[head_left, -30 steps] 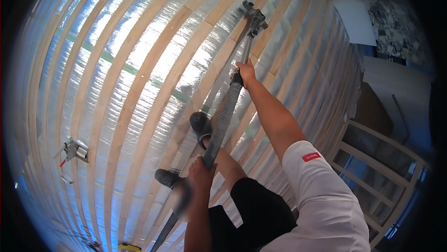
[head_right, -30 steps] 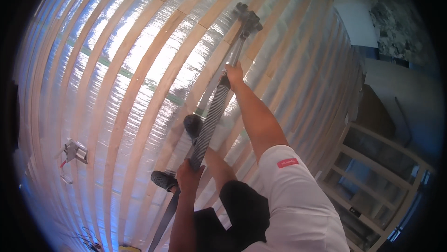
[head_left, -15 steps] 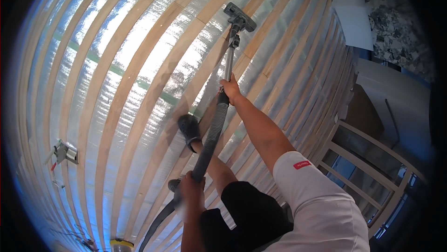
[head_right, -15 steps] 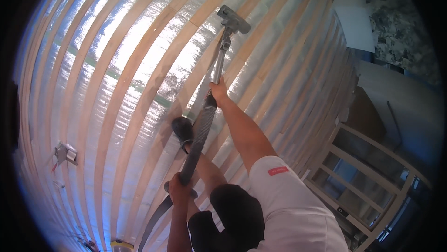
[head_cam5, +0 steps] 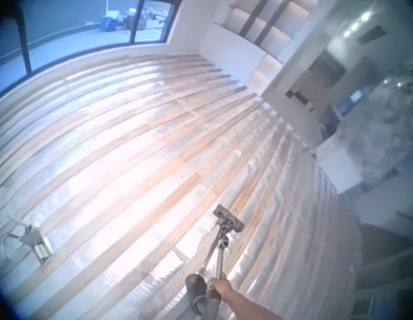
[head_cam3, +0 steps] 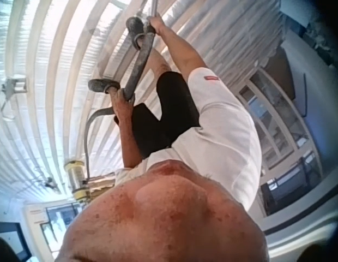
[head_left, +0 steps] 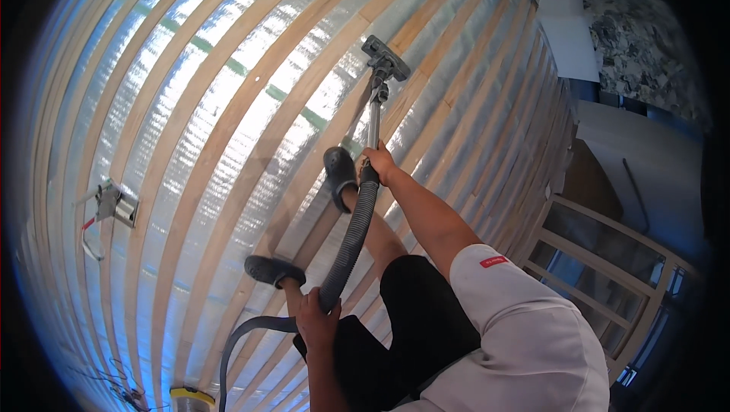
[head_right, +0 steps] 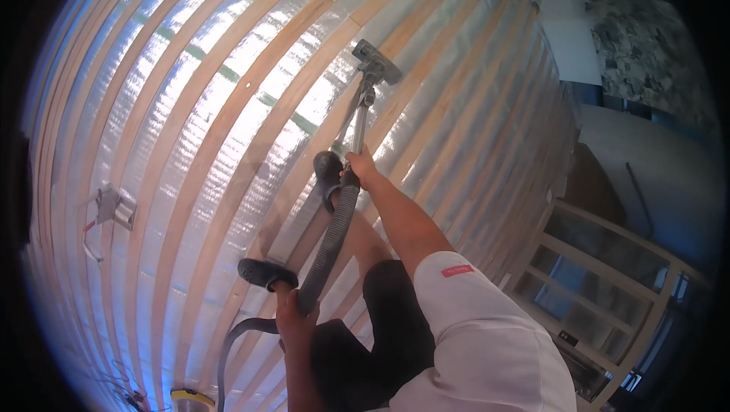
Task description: The person positions wooden planks onto a foil-covered floor, secures them with tape by hand, and then vacuums the area using a canister vacuum cleaner.
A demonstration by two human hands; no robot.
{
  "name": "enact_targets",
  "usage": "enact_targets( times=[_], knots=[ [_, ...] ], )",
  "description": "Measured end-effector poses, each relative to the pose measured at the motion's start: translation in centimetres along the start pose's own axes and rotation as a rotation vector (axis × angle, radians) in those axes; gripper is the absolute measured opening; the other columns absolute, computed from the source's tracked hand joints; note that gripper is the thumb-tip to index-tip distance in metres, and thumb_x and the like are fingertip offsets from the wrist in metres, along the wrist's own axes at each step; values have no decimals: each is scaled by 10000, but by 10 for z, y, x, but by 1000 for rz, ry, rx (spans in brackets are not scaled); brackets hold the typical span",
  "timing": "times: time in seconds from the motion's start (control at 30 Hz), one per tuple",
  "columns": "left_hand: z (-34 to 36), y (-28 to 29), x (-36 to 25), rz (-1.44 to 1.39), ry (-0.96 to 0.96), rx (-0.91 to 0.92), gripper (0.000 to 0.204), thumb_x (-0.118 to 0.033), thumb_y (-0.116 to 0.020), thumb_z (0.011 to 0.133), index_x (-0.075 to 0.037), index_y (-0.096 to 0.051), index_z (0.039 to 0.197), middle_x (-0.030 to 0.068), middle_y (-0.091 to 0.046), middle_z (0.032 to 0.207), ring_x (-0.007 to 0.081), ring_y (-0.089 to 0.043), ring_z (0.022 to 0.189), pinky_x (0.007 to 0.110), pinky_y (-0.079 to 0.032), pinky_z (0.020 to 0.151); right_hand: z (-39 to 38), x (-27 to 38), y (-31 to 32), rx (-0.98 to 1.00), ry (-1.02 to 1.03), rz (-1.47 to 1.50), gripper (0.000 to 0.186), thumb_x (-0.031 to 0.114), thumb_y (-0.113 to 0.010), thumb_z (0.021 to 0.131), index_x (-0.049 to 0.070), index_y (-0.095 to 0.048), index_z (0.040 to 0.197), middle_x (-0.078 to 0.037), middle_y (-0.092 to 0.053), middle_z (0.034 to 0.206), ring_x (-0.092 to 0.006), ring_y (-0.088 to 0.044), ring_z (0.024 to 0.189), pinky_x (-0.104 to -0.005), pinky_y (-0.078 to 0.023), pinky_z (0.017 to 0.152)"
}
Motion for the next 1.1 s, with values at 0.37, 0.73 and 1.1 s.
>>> enact_targets(
  times=[0.37,0.73,1.1],
  knots=[
    [-148,125,148,18,-56,-30,454,-223,-817,695,-27,-621,1054,151,-634,904,362,-607,877,468,-479,788,-104,-223,-98,-1,-83,74,369,62,-566,895,138,-343,1178,-139,-509,683,-304,-577,515,-504,-529,441],
    [-320,190,247,146,222,-272,493,-129,-838,599,-46,-631,1038,155,-622,924,377,-591,891,463,-473,811,-287,-369,-210,21,-92,-4,527,70,-588,833,118,-314,1280,-168,-556,757,-280,-593,496,-419,-520,405],
    [-298,140,197,-87,106,-170,545,-48,-830,575,-50,-611,1073,139,-627,976,343,-616,929,413,-500,840,-314,-283,-115,182,-360,193,179,101,-596,884,56,-472,1005,-103,-540,703,-232,-560,544,-405,-517,499]
  ],
)
Point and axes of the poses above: each hand's wrist, its own z-axis towards the middle knuckle, its own y-axis out of the back of the hand, x = y × z, the point moved 1 cm from there along z, towards the middle knuckle
